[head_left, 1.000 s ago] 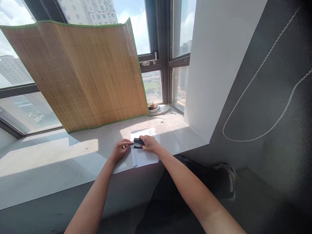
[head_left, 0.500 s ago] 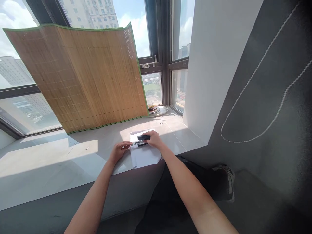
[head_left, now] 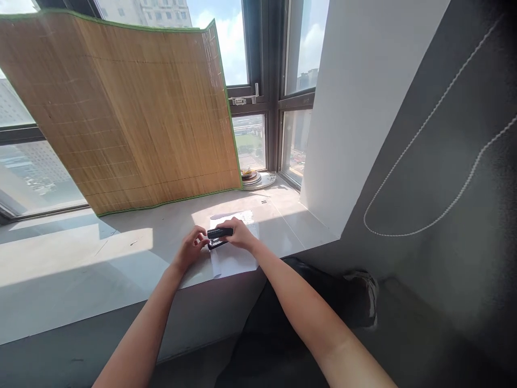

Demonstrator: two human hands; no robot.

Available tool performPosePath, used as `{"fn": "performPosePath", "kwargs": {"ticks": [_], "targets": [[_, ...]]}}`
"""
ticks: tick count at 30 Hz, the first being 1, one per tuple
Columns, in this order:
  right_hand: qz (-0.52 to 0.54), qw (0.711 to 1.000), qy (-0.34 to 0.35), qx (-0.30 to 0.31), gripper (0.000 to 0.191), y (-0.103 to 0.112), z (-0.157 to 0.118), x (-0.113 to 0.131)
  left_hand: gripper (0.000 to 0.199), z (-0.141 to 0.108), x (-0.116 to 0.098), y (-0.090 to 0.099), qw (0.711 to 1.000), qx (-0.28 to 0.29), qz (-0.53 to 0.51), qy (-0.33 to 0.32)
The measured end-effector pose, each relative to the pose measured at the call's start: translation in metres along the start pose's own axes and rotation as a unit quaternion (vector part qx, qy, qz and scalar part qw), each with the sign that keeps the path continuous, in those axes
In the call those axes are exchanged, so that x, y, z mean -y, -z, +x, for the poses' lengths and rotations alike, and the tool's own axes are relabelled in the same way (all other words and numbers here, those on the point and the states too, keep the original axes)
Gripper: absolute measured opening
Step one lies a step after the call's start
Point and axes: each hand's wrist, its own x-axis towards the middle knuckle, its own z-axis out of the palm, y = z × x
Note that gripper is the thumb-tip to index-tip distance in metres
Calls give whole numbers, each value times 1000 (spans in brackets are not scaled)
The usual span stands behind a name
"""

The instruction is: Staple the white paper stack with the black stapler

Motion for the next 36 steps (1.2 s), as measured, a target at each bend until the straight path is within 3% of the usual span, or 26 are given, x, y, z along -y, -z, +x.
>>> {"fn": "performPosePath", "kwargs": {"ticks": [3,6,12,17,22,26,31,36], "targets": [[-15,1000,3,23,28,-1,-1,4,8,1,0,-1,1000,20,14,-15],[-13,1000,-7,6,28,-4,-3,6,4,2,0,-1,999,13,20,-25],[-30,999,-14,-5,23,-1,0,3,17,3,-1,2,999,11,42,-32],[-49,992,-68,-91,34,42,-11,-24,16,5,-7,1,993,59,70,-71],[-144,947,-224,-180,35,89,-43,-57,25,6,-5,-3,986,116,103,-65],[-183,931,-282,-140,35,97,-56,-65,22,6,-5,-3,977,123,173,-11],[-118,961,-238,-78,34,82,-48,-60,23,6,-14,0,968,145,205,20],[-94,970,-211,-72,36,76,-44,-58,24,6,-14,0,967,154,202,19]]}}
